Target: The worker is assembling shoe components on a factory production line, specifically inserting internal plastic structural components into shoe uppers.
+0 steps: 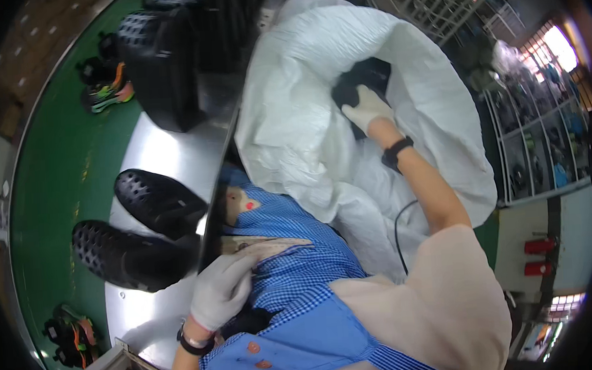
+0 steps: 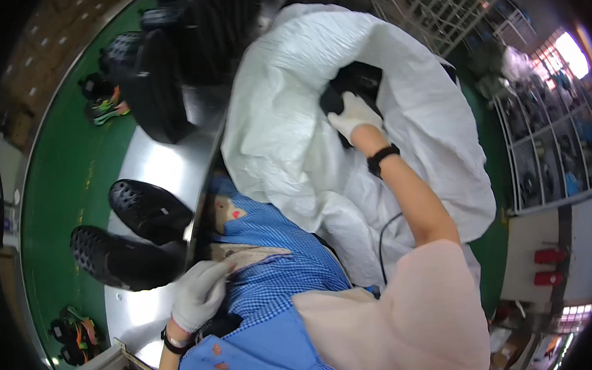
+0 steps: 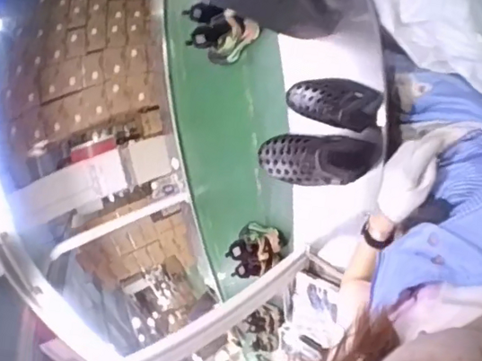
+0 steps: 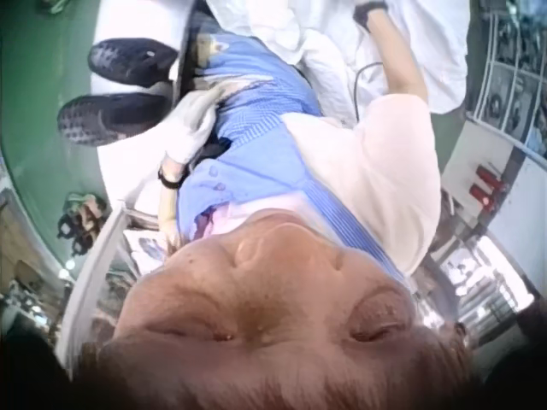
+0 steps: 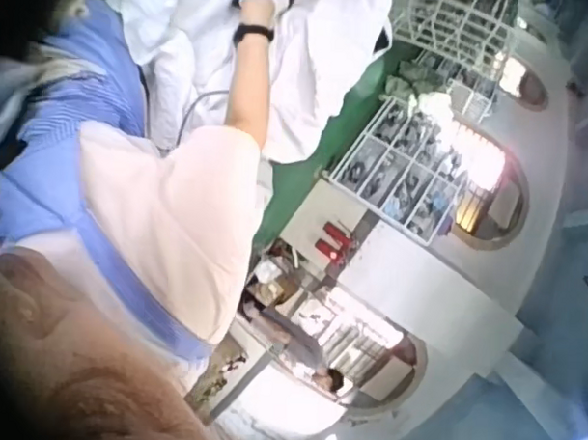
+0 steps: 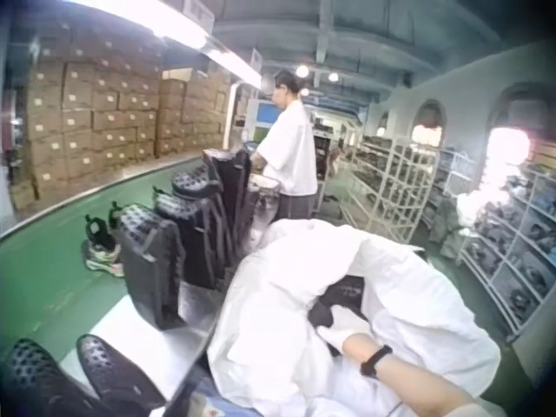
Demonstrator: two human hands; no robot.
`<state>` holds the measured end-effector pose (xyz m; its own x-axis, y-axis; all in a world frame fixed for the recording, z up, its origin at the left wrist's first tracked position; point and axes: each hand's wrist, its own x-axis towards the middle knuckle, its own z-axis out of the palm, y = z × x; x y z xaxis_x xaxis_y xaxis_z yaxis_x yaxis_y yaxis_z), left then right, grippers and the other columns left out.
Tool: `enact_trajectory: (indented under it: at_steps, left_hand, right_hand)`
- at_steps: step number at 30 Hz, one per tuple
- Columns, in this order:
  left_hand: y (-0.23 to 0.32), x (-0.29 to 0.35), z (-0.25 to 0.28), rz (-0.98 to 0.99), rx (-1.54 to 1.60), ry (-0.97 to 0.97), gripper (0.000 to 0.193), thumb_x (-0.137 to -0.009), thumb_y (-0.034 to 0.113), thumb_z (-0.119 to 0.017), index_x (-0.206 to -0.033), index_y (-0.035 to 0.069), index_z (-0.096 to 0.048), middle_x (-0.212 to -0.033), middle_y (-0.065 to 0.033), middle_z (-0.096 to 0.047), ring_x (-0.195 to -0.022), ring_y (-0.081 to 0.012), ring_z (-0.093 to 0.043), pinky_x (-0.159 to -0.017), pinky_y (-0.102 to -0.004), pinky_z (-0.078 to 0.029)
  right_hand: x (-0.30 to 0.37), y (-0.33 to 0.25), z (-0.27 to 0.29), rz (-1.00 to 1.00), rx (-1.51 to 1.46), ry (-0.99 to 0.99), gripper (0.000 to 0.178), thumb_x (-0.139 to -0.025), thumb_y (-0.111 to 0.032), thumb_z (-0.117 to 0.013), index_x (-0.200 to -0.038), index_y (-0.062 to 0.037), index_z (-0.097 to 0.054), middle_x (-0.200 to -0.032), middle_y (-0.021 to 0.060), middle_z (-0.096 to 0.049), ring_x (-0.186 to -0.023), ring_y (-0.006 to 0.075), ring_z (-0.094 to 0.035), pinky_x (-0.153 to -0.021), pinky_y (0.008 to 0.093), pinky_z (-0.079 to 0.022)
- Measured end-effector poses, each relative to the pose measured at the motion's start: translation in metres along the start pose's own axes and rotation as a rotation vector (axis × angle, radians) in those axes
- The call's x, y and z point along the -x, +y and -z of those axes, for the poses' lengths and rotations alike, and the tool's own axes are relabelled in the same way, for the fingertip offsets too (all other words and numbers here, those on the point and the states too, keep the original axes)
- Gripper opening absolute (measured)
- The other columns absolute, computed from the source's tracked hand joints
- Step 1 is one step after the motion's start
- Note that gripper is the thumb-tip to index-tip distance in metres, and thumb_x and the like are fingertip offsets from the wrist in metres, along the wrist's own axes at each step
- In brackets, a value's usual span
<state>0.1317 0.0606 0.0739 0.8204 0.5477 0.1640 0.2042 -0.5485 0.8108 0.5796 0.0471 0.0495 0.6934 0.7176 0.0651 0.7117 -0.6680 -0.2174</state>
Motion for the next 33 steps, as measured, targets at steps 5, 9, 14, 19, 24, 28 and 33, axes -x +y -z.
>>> enact_trajectory:
  at_steps: [5,9,14,19,24,28,33]
  left_hand:
    - [0.024,-0.04,0.002,-0.244,-0.046,-0.096,0.028,-0.08,0.002,-0.063,-0.108,0.005,-0.068,-0.095,-0.0119,-0.068,-0.085,-0.0297,-0.066,-0.076,-0.0369,-0.054]
    - [0.039,-0.058,-0.002,-0.277,0.008,-0.098,0.028,-0.082,0.004,-0.062,-0.11,0.004,-0.067,-0.093,-0.0125,-0.067,-0.084,-0.0299,-0.066,-0.076,-0.0354,-0.054]
    - [0.037,-0.066,-0.008,-0.155,0.214,-0.235,0.034,-0.087,0.004,-0.056,-0.121,0.002,-0.062,-0.101,-0.0156,-0.068,-0.091,-0.0253,-0.068,-0.081,-0.0325,-0.053]
    - [0.016,-0.084,-0.034,0.088,0.652,-0.137,0.06,-0.093,0.013,-0.057,-0.147,0.002,-0.034,-0.137,-0.0178,-0.051,-0.122,-0.026,-0.056,-0.101,-0.0338,-0.045]
    - [-0.002,-0.086,-0.062,0.303,1.595,-0.121,0.075,-0.097,0.052,-0.051,-0.151,0.006,-0.026,-0.147,-0.0112,-0.04,-0.134,-0.0253,-0.041,-0.112,-0.0435,-0.034]
    - [-0.012,-0.096,-0.052,0.508,1.668,-0.09,0.068,-0.095,0.063,-0.044,-0.139,0.011,-0.048,-0.13,-0.0066,-0.058,-0.121,-0.0231,-0.055,-0.105,-0.0399,-0.043]
    - [-0.014,-0.1,-0.048,0.516,1.705,-0.011,0.064,-0.097,0.059,-0.045,-0.138,0.011,-0.049,-0.13,-0.0078,-0.059,-0.117,-0.0226,-0.058,-0.104,-0.0389,-0.046]
  right_hand:
    - [0.011,-0.008,0.004,-0.109,0.121,-0.003,0.054,-0.076,-0.045,-0.065,-0.112,-0.0067,-0.055,-0.113,0.0186,-0.064,-0.108,0.0341,-0.062,-0.089,0.0448,-0.05]
    - [0.007,-0.007,0.022,-0.155,0.054,0.064,0.059,-0.074,-0.046,-0.065,-0.116,-0.0053,-0.054,-0.112,0.0219,-0.065,-0.106,0.0379,-0.062,-0.089,0.0451,-0.05]
    - [0.017,-0.015,0.072,-0.162,-0.242,0.194,0.067,-0.074,-0.049,-0.069,-0.118,-0.0012,-0.057,-0.103,0.0197,-0.069,-0.092,0.0319,-0.068,-0.081,0.0399,-0.053]
    - [0.087,-0.06,0.105,-0.088,-1.266,-0.241,0.045,-0.086,-0.029,-0.069,-0.111,0.0064,-0.058,-0.089,0.0072,-0.066,-0.075,0.0112,-0.064,-0.068,0.0282,-0.054]
    - [0.15,-0.105,0.082,-0.084,-1.442,-0.845,0.044,-0.094,-0.032,-0.06,-0.12,0.0029,-0.059,-0.104,0.007,-0.065,-0.093,0.0115,-0.059,-0.082,0.0266,-0.048]
    - [0.132,-0.101,0.097,0.169,-0.368,-0.652,0.048,-0.087,-0.033,-0.064,-0.121,-0.0001,-0.059,-0.111,0.0154,-0.067,-0.097,0.0236,-0.063,-0.088,0.0331,-0.048]
    - [0.014,0.0,0.142,0.291,0.369,0.64,0.059,-0.074,-0.044,-0.068,-0.122,-0.0089,-0.062,-0.119,0.0196,-0.063,-0.108,0.037,-0.061,-0.093,0.0434,-0.049]
